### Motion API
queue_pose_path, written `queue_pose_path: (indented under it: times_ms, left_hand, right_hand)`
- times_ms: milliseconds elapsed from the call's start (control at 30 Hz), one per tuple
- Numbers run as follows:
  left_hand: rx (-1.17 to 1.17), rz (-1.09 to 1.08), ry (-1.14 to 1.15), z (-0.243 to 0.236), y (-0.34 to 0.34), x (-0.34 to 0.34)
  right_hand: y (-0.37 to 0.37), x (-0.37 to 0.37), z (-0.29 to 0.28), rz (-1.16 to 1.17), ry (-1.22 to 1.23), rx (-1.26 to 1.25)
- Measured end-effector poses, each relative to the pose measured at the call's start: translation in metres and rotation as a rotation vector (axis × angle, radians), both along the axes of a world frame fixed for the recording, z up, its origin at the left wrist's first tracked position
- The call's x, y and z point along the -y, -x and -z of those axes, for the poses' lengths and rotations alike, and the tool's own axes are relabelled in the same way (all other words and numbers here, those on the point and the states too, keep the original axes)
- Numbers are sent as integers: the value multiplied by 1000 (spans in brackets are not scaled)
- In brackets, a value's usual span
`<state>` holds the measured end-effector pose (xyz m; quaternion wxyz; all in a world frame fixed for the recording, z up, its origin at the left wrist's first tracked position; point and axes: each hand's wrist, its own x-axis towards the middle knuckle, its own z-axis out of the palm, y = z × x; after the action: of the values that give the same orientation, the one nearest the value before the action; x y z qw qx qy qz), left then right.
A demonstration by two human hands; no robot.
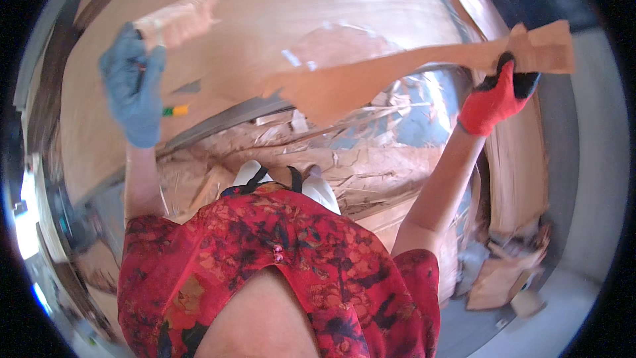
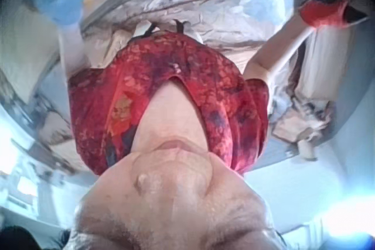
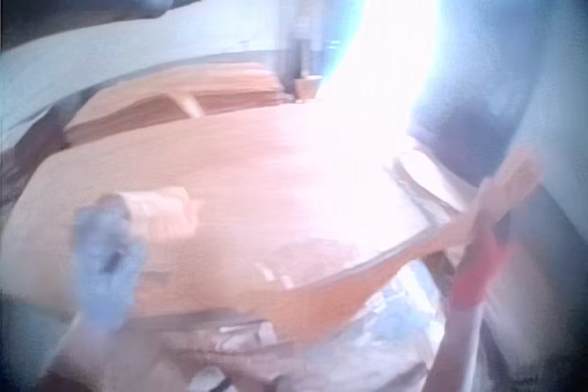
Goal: The person applies wood veneer sheets to a substrate, using a utility knife to trim the edges and smoothing the surface by hand.
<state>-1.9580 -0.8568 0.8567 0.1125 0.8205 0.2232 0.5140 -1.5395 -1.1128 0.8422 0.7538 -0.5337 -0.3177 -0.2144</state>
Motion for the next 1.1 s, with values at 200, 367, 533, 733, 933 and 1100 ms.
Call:
queue_pose_path:
  times_ms: [200,367,533,733,933,1100]
  left_hand:
    - [-173,764,383,71,-205,89]
    - [186,1234,235,139,-386,225]
    - [41,1182,395,155,-477,268]
    - [16,1273,535,165,-587,257]
    - [123,1293,726,159,-600,204]
    - [-41,840,456,130,-579,160]
  right_hand:
    - [-83,197,65,169,11,-312]
    - [-135,310,104,452,491,-198]
    - [-199,324,90,564,877,116]
    - [-267,322,80,586,972,163]
    - [-344,270,43,338,691,-278]
    - [-406,214,60,104,532,-209]
